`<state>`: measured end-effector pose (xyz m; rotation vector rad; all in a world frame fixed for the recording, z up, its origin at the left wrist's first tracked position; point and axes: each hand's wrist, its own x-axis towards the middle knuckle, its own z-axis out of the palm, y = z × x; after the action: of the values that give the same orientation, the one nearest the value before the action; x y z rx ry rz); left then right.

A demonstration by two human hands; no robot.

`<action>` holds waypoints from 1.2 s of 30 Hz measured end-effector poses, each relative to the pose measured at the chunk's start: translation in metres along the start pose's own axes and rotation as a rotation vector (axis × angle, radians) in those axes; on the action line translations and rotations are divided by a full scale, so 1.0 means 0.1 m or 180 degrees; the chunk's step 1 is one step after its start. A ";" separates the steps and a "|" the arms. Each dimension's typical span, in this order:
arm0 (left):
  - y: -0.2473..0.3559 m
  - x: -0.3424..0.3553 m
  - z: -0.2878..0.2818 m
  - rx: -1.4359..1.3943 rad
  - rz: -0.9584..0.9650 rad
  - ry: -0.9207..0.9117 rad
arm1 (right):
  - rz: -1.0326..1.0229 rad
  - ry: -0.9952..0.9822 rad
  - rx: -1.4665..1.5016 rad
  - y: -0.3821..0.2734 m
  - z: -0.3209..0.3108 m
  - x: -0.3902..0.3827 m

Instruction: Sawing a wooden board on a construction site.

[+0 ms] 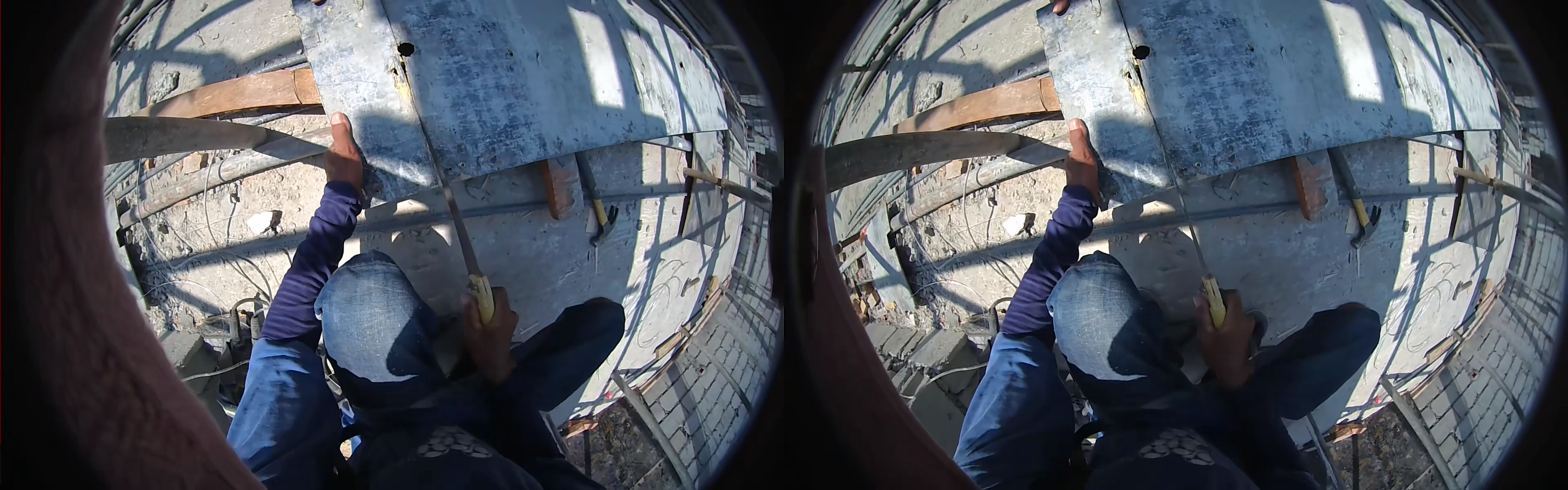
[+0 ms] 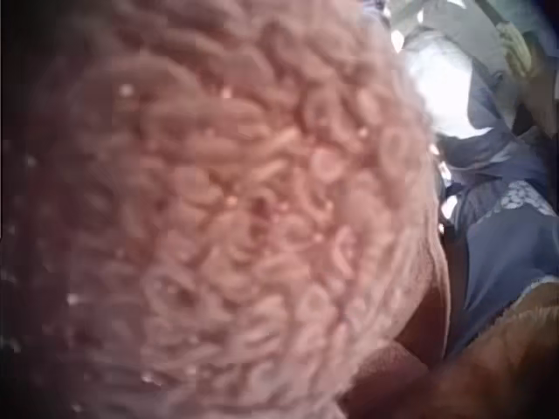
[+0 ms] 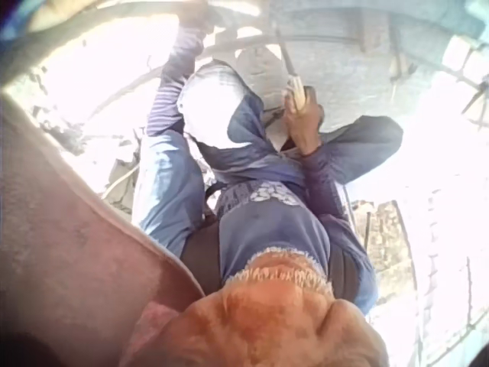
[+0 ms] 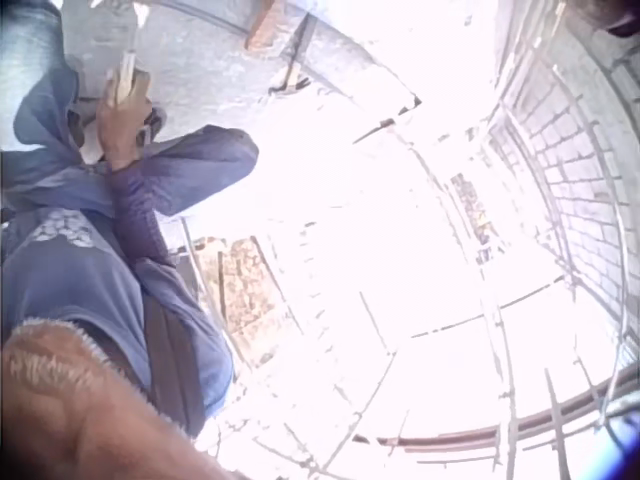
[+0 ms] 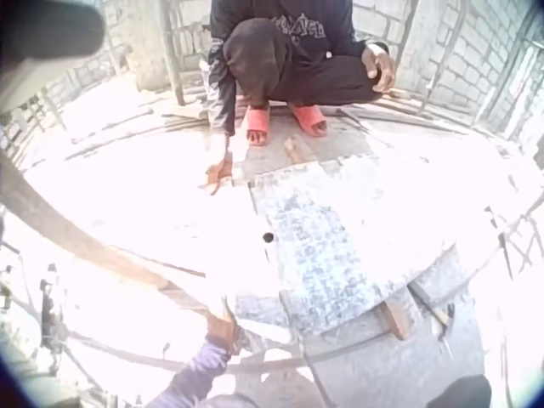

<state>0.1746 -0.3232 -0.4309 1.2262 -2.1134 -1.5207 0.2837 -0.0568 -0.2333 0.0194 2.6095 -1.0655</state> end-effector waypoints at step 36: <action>1.25 -0.25 -0.49 -0.1636 -0.1297 -0.1307 | -0.1545 0.0025 -0.1811 0.96 -0.18 1.51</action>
<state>0.1616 -0.3244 -0.2953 1.2684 -1.5463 -2.4802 0.1475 0.0088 -0.3318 -0.7675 2.8962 -0.3983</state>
